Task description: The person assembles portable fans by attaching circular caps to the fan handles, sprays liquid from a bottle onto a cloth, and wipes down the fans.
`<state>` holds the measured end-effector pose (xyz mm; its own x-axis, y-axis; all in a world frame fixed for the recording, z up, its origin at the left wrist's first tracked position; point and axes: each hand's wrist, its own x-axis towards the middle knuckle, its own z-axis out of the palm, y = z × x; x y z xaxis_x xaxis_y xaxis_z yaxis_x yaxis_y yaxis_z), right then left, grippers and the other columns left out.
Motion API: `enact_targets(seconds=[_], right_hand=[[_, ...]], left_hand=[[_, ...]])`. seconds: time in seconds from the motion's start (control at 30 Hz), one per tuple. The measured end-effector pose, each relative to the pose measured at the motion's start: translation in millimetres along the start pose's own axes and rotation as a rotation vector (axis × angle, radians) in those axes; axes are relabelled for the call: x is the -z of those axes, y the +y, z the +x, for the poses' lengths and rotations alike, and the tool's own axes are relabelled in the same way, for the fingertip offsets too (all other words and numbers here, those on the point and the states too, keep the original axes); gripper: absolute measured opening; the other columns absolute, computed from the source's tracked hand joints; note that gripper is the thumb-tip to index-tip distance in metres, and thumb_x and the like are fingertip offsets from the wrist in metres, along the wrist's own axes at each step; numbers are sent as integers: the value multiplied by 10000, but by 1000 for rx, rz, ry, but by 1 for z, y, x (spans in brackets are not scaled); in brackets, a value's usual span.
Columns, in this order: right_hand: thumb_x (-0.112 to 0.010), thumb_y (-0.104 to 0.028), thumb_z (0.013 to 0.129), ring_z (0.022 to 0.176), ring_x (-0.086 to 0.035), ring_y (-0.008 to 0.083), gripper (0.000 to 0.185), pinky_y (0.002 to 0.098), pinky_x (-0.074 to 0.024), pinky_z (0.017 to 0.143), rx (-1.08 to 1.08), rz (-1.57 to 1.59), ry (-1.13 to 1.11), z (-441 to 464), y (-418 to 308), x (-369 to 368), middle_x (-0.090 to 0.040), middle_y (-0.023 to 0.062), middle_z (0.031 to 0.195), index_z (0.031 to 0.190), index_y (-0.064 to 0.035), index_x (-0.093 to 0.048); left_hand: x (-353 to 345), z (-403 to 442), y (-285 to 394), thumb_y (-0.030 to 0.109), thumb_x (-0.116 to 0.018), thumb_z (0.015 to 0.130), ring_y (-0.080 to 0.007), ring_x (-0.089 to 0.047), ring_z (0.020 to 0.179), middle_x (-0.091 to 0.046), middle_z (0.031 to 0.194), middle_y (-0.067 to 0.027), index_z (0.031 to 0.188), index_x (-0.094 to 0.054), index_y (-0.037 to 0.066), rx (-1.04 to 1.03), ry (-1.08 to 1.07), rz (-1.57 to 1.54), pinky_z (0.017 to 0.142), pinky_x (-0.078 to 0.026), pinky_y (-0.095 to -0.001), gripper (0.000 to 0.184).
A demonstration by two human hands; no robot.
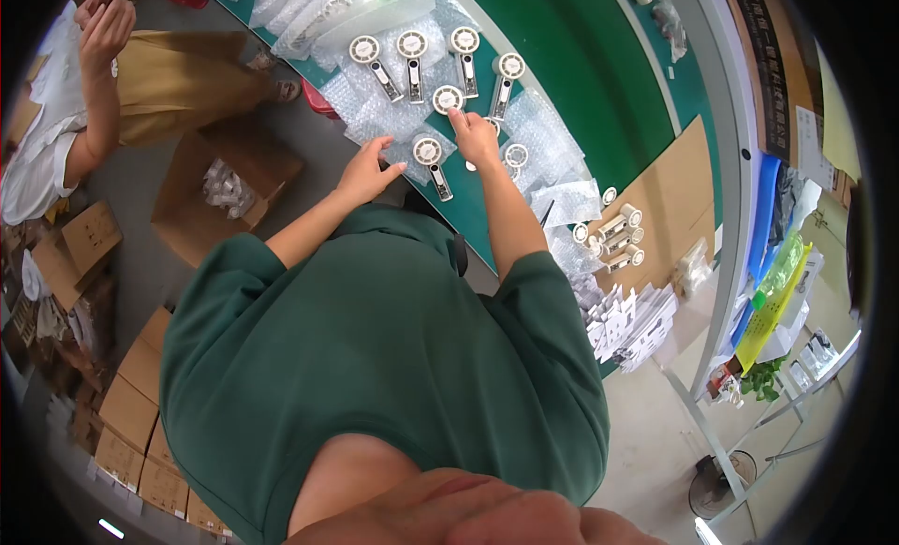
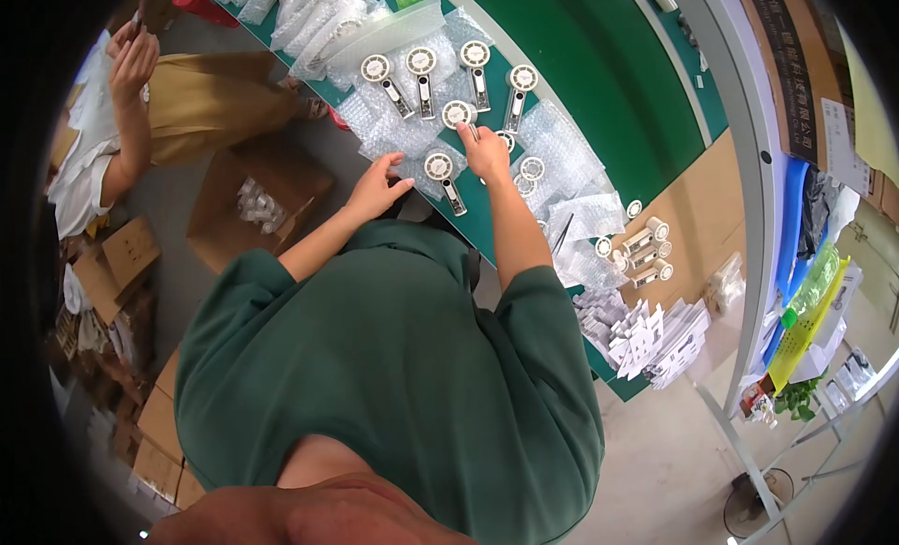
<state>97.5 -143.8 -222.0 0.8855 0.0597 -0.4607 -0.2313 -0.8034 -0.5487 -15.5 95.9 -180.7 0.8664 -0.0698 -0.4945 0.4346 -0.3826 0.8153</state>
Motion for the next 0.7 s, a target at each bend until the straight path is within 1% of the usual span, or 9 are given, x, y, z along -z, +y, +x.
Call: enact_targets(seconds=[0.07, 0.17, 0.3, 0.4, 0.43, 0.5, 0.57, 0.63, 0.7], right_hand=[[-496, -605, 931, 761, -673, 346, 620, 431, -500, 730, 0, -68, -7, 0, 0, -8, -687, 166, 741, 817, -16, -652], [-480, -647, 921, 901, -635, 449, 673, 504, -477, 796, -47, 42, -38, -2, 3, -16, -671, 272, 880, 861, -1, -660], [-502, -630, 914, 864, -654, 422, 625, 500, -502, 784, 128, -145, 99, -3, 2, -16, -678, 234, 893, 889, -34, -689], [-544, -603, 898, 860, -672, 386, 572, 486, -524, 759, 83, -163, 207, -7, -7, -15, -684, 204, 902, 910, -51, -693], [-580, -556, 893, 831, -678, 370, 506, 485, -520, 732, 26, -148, 231, -12, -16, -11, -697, 191, 841, 925, -61, -677], [-594, -530, 895, 850, -678, 360, 456, 478, -523, 730, -29, -154, 221, -17, -21, -12, -703, 166, 895, 960, -83, -664], [-634, -454, 889, 888, -666, 345, 379, 461, -525, 747, 78, -130, 338, -24, -12, -22, -688, 148, 946, 963, -83, -651], [-704, -277, 852, 927, -632, 330, 261, 434, -513, 793, 309, -49, 658, -39, -1, -23, -650, 131, 963, 967, -53, -637], [-708, -238, 833, 912, -625, 321, 212, 434, -505, 784, 250, 97, 579, -66, 15, -19, -650, 106, 992, 940, -73, -629]], left_hand=[[-2, -2, 4, 350, -744, 829, -293, -598, 1119, -552, 1282, -180, 1367, -477, 52, -28, -34, 93, 937, -486, -385, 670], [-10, 3, 5, 305, -754, 814, -319, -579, 1147, -528, 1285, -180, 1384, -457, 68, -61, -25, 169, 940, -490, -404, 685], [-15, 11, 14, 228, -781, 765, -343, -534, 1196, -490, 1336, -157, 1411, -427, 101, -327, 22, 468, 978, -473, -430, 747], [-27, 24, 25, 157, -800, 713, -347, -496, 1250, -451, 1392, -144, 1427, -417, 127, -451, -23, 619, 1017, -448, -444, 811], [-32, 27, 28, 153, -800, 711, -348, -496, 1250, -451, 1394, -144, 1426, -419, 130, -467, -28, 649, 1018, -448, -443, 811], [-39, 31, 32, 143, -801, 705, -348, -496, 1250, -450, 1396, -144, 1424, -423, 134, -490, -46, 717, 1019, -448, -441, 813], [-45, 34, 29, 154, -805, 715, -354, -490, 1254, -448, 1399, -143, 1422, -430, 136, -482, -61, 712, 1025, -442, -443, 801], [-48, 32, 30, 166, -806, 724, -355, -486, 1257, -450, 1398, -143, 1421, -432, 138, -488, -54, 715, 1028, -437, -443, 791], [-50, 29, 32, 222, -785, 760, -367, -494, 1228, -461, 1385, -143, 1394, -454, 125, -570, -3, 682, 1020, -425, -458, 721]])
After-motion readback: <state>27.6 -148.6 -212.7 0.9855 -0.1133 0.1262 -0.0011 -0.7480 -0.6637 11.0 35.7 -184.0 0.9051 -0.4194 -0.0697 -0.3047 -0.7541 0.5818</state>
